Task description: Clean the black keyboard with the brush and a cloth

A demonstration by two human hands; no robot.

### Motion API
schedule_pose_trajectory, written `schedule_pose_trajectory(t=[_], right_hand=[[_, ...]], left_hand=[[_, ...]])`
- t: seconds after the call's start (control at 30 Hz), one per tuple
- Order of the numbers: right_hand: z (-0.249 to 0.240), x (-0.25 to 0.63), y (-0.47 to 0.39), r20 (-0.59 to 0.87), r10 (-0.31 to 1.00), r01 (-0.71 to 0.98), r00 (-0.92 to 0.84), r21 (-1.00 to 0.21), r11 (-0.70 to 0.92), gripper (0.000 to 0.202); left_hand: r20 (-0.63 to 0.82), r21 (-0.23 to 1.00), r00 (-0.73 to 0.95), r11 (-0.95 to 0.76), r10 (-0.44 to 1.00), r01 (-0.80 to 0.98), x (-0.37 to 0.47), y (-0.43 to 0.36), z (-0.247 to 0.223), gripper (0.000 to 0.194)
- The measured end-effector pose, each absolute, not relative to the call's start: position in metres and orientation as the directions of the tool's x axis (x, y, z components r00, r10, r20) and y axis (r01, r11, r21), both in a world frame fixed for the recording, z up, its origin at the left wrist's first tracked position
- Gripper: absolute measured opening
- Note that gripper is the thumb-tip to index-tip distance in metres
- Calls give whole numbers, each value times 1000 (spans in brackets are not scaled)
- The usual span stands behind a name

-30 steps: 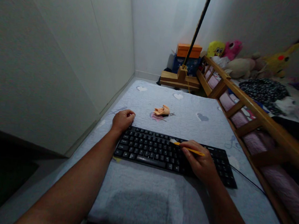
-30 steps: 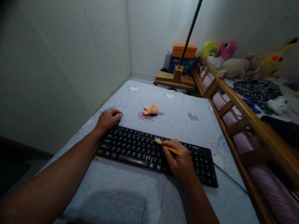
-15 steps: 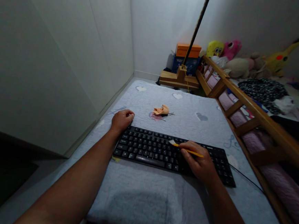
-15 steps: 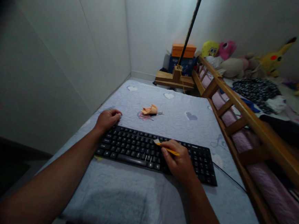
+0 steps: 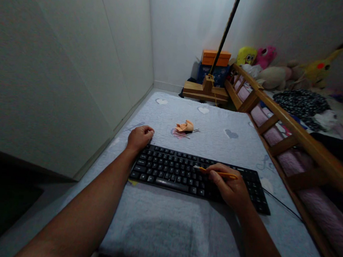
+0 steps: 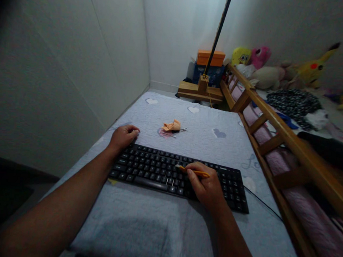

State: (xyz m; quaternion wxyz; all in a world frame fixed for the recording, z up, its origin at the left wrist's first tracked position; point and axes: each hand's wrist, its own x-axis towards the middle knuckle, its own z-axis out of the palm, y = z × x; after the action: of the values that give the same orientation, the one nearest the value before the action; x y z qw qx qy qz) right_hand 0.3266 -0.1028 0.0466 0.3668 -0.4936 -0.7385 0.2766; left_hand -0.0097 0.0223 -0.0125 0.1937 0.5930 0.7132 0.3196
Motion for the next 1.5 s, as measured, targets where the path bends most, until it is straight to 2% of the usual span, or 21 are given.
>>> schedule_pose_trajectory(t=[0.23, 0.5, 0.77, 1.3, 1.5], right_hand=[[43, 331, -105, 155, 961, 391, -227, -889, 236, 28], [41, 328, -102, 262, 965, 436, -15, -867, 242, 22], [40, 326, -101, 257, 955, 527, -149, -796, 296, 20], [47, 330, -105, 32, 956, 328, -290, -936, 131, 25], [49, 333, -105, 45, 964, 287, -261, -950, 122, 25]], left_hand=[[93, 687, -223, 100, 970, 720, -8, 22, -11, 34], [88, 685, -232, 111, 969, 720, -9, 21, -10, 34], [97, 702, -229, 97, 969, 705, -9, 22, -12, 33], [85, 684, -219, 103, 972, 723, -8, 21, -8, 34], [82, 696, -225, 106, 971, 710, -9, 22, -11, 34]])
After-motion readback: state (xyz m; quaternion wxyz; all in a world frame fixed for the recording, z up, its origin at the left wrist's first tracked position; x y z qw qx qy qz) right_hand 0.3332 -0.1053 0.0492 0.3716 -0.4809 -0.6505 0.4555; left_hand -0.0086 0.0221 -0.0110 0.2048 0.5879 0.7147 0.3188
